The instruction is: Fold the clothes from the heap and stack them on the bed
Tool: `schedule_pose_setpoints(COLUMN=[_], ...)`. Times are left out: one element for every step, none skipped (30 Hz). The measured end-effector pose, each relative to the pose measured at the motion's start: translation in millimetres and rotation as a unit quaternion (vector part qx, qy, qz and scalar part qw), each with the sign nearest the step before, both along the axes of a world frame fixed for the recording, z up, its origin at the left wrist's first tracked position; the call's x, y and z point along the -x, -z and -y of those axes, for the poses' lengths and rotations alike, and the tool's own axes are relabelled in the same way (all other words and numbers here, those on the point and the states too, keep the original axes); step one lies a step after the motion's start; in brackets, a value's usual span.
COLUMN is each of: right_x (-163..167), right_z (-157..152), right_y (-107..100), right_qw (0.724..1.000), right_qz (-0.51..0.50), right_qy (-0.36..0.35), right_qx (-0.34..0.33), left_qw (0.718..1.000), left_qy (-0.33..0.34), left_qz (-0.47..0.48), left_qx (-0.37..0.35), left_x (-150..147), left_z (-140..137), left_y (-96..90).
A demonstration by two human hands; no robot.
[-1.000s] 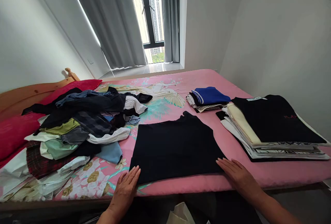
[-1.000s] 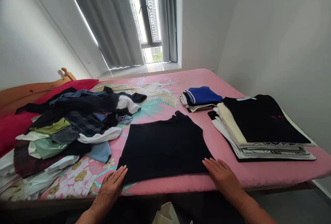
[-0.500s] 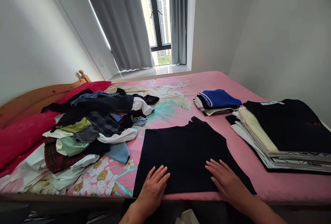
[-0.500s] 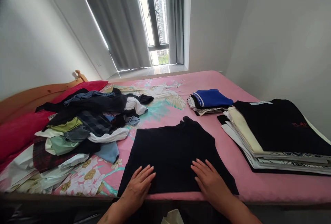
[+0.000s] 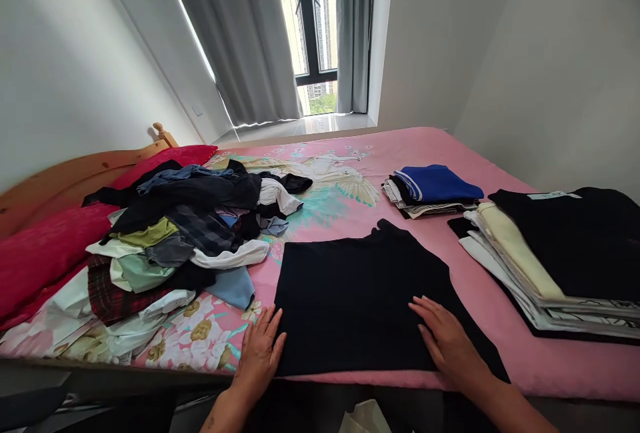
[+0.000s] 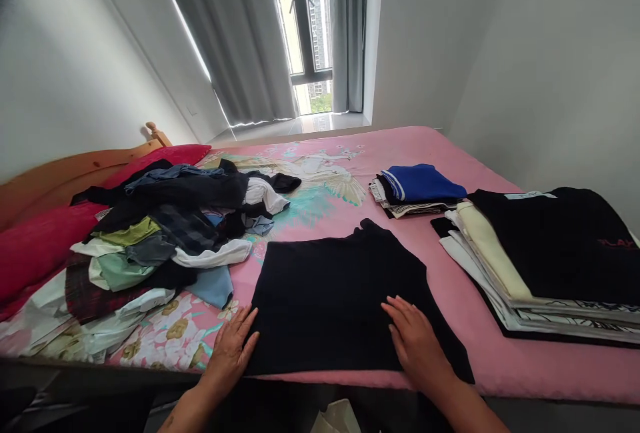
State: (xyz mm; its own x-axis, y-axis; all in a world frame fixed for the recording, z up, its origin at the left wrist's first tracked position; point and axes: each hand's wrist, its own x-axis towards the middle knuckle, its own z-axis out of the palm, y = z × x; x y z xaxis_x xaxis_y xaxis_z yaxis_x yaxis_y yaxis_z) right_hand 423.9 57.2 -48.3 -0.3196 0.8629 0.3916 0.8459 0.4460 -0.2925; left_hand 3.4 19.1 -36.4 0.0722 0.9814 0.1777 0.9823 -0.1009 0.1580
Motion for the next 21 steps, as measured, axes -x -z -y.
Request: schedule_pose_setpoints(right_x=[-6,-14,-24,-36,-47,-59,-70,-80,-89,-96,-101,-105,-107,-109,-109,-109,-108,-108,-107,-107,-106], right_z=[-3,-6,-7,-6,-3,2,9,17,26,34,42,48,52,55,56,57,56,55,53,52,50], right_y=[0,0,1,2,4,5,7,9,11,13,15,17,19,20,20,19,18,16,13,11,8], right_qw=[1.000,0.999,0.998,0.995,0.991,0.985,0.976,0.962,0.943,0.924,0.907,0.895,0.889,0.887,0.887,0.887,0.888,0.890,0.892,0.893,0.893], right_qz=[-0.013,-0.027,-0.042,-0.059,-0.078,-0.095,-0.110,-0.124,-0.139,-0.154,-0.168,-0.180,-0.189,-0.192,-0.193,-0.193,-0.194,-0.197,-0.201,-0.203,-0.205], right_qy=[0.011,0.028,0.050,0.075,0.105,0.139,0.176,0.212,0.240,0.259,0.267,0.266,0.258,0.247,0.237,0.228,0.221,0.215,0.210,0.208,0.207], right_qx=[0.000,0.000,-0.001,0.001,0.008,0.030,0.070,0.123,0.182,0.236,0.280,0.309,0.327,0.339,0.347,0.352,0.352,0.350,0.346,0.342,0.344], left_qw=[1.000,0.999,0.999,0.998,0.998,0.998,0.998,0.998,0.998,0.998,0.998,0.999,0.999,1.000,1.000,0.999,0.997,0.994,0.990,0.986,0.983], left_qy=[-0.007,-0.015,-0.022,-0.027,-0.030,-0.031,-0.032,-0.033,-0.035,-0.035,-0.034,-0.030,-0.021,-0.010,0.005,0.022,0.036,0.047,0.050,0.047,0.039], left_qz=[0.014,0.026,0.035,0.042,0.047,0.050,0.051,0.051,0.049,0.045,0.040,0.033,0.024,0.012,-0.002,-0.018,-0.034,-0.049,-0.060,-0.065,-0.062], left_qx=[-0.011,-0.020,-0.028,-0.033,-0.035,-0.034,-0.033,-0.032,-0.031,-0.032,-0.032,-0.030,-0.025,-0.014,0.004,0.029,0.057,0.087,0.117,0.145,0.171], left_x=[4,8,12,15,19,21,23,24,25,24,23,21,18,15,11,7,4,1,-1,-1,-1], left_z=[-2,-4,-4,-4,-3,-2,-1,0,0,-1,-4,-7,-12,-17,-23,-29,-36,-42,-48,-54,-60], left_y=[-0.1,0.1,0.5,0.8,1.1,1.0,0.5,-0.5,-2.1,-4.2,-7.0,-10.4,-14.3,-18.6,-23.2,-28.0,-32.8,-37.4,-41.6,-45.3,-48.3])
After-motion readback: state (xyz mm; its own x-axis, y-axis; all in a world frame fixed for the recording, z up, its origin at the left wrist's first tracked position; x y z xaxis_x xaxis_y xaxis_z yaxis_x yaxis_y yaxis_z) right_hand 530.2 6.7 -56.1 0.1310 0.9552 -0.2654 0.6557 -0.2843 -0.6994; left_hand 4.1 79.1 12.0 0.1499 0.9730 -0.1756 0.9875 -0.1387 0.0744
